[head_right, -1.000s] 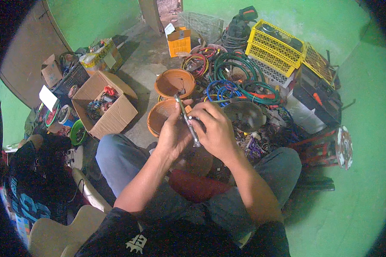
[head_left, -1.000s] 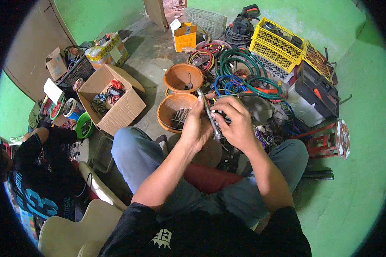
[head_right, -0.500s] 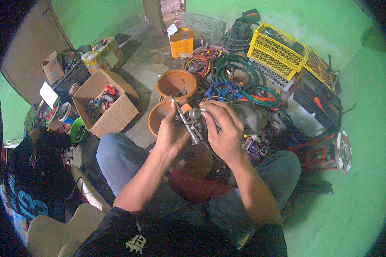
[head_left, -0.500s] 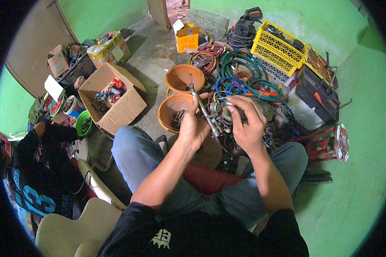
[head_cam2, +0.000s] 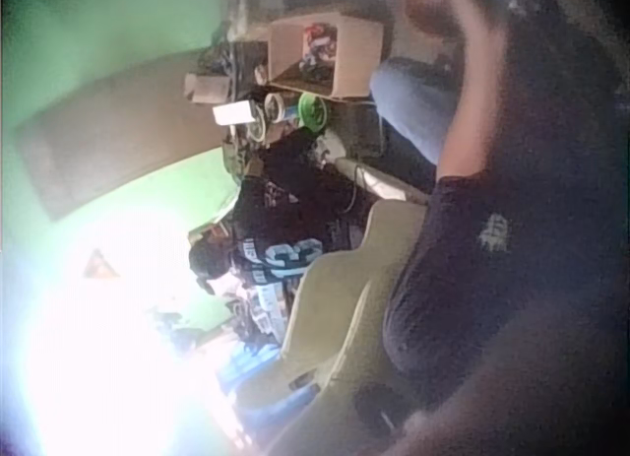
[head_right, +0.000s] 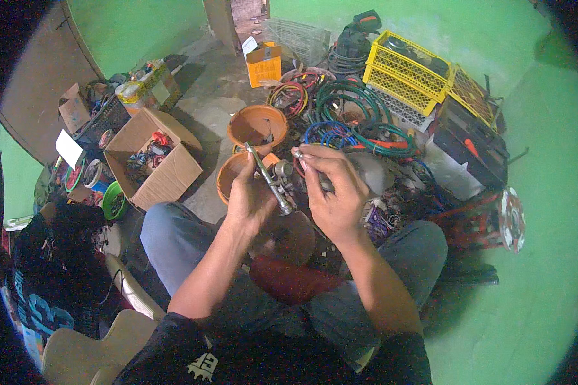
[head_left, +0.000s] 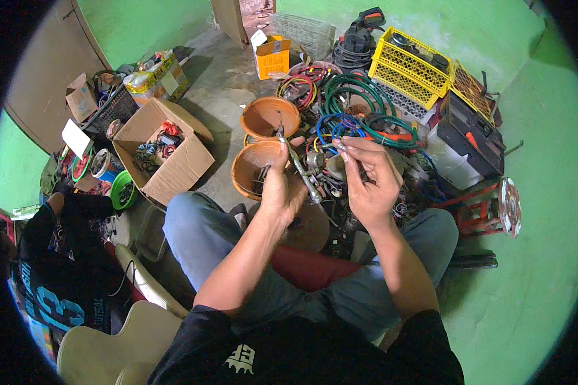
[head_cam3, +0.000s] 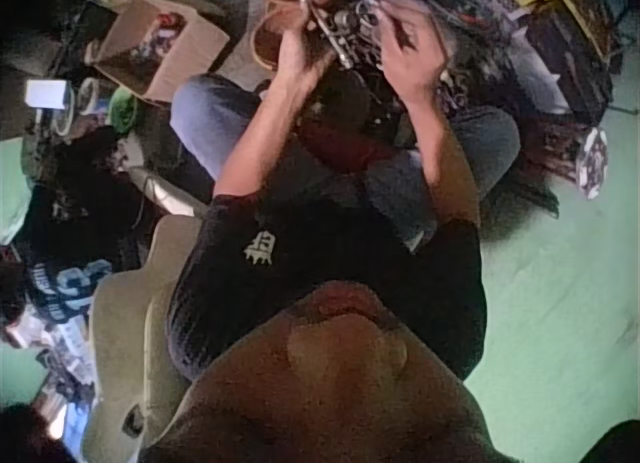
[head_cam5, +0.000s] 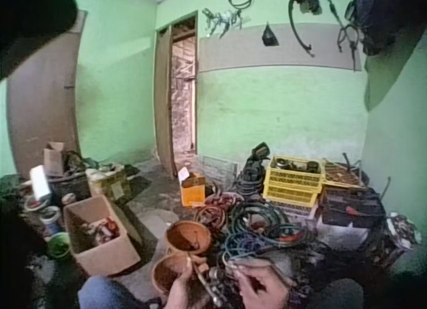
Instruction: The person sits on the floor and assembles a metal component by hand. They pick up various small metal pieces from a pile and insert them into a central metal rod, repeatedly adjusting and fitting the parts together.
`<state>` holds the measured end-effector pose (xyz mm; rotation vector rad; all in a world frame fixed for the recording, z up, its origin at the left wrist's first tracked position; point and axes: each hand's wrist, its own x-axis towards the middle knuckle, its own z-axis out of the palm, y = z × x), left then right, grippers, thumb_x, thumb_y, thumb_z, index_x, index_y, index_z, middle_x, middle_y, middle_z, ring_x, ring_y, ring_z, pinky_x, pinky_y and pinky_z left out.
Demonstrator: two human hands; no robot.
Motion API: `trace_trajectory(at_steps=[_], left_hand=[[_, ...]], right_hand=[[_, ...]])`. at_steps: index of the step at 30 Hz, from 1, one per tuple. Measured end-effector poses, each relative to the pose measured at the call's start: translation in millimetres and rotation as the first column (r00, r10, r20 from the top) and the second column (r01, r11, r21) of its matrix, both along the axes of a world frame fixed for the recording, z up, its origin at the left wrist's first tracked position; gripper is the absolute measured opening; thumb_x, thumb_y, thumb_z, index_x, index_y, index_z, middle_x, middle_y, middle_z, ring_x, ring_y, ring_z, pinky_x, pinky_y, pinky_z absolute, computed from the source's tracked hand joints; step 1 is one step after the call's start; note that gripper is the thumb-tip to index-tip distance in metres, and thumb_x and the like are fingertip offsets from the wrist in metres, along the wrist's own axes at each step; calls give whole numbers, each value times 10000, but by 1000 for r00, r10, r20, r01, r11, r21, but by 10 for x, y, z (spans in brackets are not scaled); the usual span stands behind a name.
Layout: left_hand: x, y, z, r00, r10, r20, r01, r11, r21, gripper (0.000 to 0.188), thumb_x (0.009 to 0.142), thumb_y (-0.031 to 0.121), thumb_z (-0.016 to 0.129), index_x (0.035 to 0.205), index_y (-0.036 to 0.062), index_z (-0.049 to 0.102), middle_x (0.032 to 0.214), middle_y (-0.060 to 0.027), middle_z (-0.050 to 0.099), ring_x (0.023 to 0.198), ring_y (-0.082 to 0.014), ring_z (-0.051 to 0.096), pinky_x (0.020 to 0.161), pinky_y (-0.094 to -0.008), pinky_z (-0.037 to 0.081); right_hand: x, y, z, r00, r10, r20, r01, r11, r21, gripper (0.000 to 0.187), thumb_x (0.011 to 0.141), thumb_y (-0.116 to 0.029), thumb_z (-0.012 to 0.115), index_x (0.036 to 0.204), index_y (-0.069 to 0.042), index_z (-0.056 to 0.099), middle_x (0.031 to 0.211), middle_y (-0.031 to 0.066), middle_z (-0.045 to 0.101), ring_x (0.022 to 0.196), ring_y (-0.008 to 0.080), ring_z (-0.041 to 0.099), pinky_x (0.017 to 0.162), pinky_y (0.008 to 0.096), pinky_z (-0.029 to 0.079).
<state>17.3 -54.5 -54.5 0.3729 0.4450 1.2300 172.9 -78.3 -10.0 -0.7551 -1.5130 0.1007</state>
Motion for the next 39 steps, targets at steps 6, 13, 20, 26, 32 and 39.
trace_trajectory(at_steps=[6,13,20,26,32,39], left_hand=[[10,-21,88,1000,30,-8,-31,999,-21,456,1040,445,470,1305,76,514,1176,-147,577,1040,-275,619,932,-479,533],[1,28,3,996,60,70,-57,997,-46,410,1061,404,428,1275,70,531,1153,-161,582,1029,-280,624,943,-479,530],[-58,47,68,995,98,2,-98,993,-67,402,1083,399,299,1316,107,448,1173,-214,560,1073,-355,610,907,-529,530],[-164,82,64,985,171,-13,-172,985,-27,433,1081,385,320,1343,57,426,1215,-228,519,1108,-392,586,948,-560,509],[-316,123,-12,958,286,-3,-285,951,-123,457,1077,377,337,1367,31,404,1200,-233,536,1141,-419,553,929,-572,483],[-269,106,50,960,268,82,-255,956,-145,441,1071,379,357,1348,42,417,1233,-244,536,1123,-427,565,953,-582,473]], right_hand=[[30,-43,76,988,-91,121,85,995,48,210,806,102,717,980,1,655,1006,147,692,906,267,697,790,355,563],[26,-74,92,990,-79,113,80,997,-1,176,811,70,724,966,6,668,962,139,670,852,256,675,744,354,544],[55,-85,82,991,-62,120,67,997,-38,82,851,7,707,924,16,669,934,135,667,818,248,668,717,338,521],[43,-93,101,990,-13,142,20,998,-54,96,845,9,711,930,6,668,922,128,660,792,259,661,703,354,518],[210,-94,-43,887,205,414,57,840,-539,111,876,-72,680,971,-17,662,969,140,655,855,340,667,739,428,527],[223,-129,-438,717,348,604,218,711,-669,108,842,-88,681,939,-47,655,958,123,668,911,361,666,781,479,530]])
